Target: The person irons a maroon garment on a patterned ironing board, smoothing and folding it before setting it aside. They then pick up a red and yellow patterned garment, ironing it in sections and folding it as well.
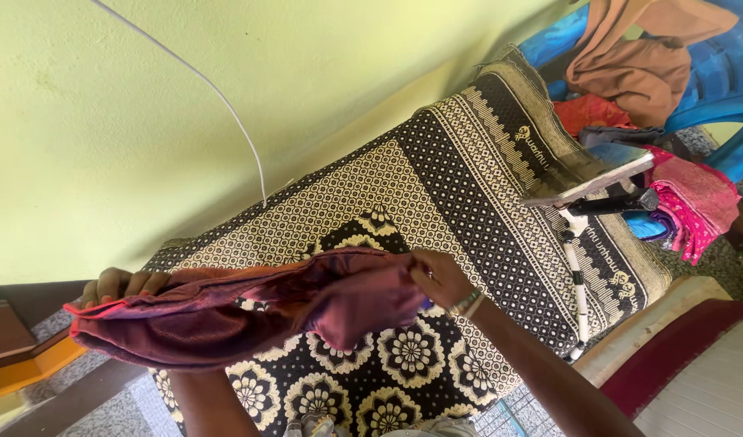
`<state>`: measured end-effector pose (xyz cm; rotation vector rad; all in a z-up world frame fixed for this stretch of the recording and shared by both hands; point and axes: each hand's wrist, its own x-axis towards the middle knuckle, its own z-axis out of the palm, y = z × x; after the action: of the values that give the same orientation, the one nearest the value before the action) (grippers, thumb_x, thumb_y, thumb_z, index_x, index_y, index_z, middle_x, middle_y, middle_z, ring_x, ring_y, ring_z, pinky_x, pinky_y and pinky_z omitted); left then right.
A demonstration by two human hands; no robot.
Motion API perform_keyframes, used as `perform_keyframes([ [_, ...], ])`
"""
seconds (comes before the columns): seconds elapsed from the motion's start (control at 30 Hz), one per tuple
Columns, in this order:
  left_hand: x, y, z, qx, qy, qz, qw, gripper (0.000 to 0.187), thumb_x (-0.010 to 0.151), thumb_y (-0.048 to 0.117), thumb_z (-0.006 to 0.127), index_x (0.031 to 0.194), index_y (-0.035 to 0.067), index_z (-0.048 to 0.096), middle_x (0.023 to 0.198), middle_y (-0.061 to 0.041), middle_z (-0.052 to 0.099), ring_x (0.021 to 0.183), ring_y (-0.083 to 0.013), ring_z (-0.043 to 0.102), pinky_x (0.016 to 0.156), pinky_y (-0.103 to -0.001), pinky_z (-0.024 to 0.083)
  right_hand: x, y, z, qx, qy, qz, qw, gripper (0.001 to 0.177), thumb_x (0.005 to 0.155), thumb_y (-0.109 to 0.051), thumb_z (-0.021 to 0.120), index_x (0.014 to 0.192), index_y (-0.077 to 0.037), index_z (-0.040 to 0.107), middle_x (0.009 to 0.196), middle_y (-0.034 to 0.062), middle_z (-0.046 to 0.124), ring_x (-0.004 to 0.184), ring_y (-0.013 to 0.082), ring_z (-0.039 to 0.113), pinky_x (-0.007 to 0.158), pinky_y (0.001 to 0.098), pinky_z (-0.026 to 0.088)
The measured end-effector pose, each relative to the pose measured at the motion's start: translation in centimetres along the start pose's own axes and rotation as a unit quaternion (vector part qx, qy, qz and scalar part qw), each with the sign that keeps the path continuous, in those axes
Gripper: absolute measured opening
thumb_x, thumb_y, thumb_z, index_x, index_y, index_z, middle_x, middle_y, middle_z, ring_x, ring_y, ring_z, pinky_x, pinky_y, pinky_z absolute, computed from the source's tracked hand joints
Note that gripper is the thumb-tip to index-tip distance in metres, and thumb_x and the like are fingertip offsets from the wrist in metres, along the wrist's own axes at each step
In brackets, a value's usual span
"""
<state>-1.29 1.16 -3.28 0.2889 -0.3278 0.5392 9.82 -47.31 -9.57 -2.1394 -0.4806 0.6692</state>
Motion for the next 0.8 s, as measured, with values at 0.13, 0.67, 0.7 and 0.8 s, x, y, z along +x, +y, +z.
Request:
perform_keyframes([
  [0.13,0.8,0.6,-2.1,0.071,0.030,0.062,0.995,0.025,0.105,0.034,0.060,0.115,0.014,0.071,0.109,-0.005,0.073,0.093,-0.0208,0.073,0.090,-0.037,0.060,3.7,-0.3,0.2,-0.076,0.002,-0.045,0.996,0.022,0.088,-0.015,0.065,0.106,-0.006,0.073,0.128,0.0114,0.063,0.098,0.0223,0.071,0.083,0.0344,0.065],
  [0.67,0.3,2.0,-2.7,0.148,0.246,0.170,0.943,0.020,0.089,0.008,0.070,0.106,-0.002,0.068,0.098,-0.015,0.071,0.086,-0.0235,0.073,0.088,-0.032,0.064,0.4,-2.2,-0.3,-0.242,0.063,-0.104,0.963,0.016,0.084,-0.023,0.080,0.090,-0.008,0.078,0.088,0.0050,0.068,0.088,0.0207,0.063,0.082,0.0342,0.059],
  [0.7,0.6,1.9,-1.9,0.110,0.251,0.156,0.949,0.020,0.088,0.005,0.070,0.106,0.000,0.068,0.097,-0.014,0.071,0.088,-0.0226,0.072,0.091,-0.030,0.064,0.1,-2.9,-1.4,-0.223,0.076,-0.108,0.966,0.018,0.082,-0.025,0.082,0.087,-0.008,0.079,0.086,0.0059,0.069,0.085,0.0212,0.063,0.079,0.0351,0.058],
  [0.8,1.5,1.4,1.2,0.182,0.250,0.101,0.946,0.029,0.079,0.006,0.077,0.107,0.007,0.070,0.104,-0.009,0.071,0.105,-0.0226,0.072,0.103,-0.036,0.062,-1.1,-6.6,-6.6,-0.184,0.125,-0.139,0.965,0.024,0.076,-0.028,0.086,0.076,-0.007,0.077,0.081,0.0078,0.072,0.080,0.0227,0.066,0.073,0.0367,0.057],
])
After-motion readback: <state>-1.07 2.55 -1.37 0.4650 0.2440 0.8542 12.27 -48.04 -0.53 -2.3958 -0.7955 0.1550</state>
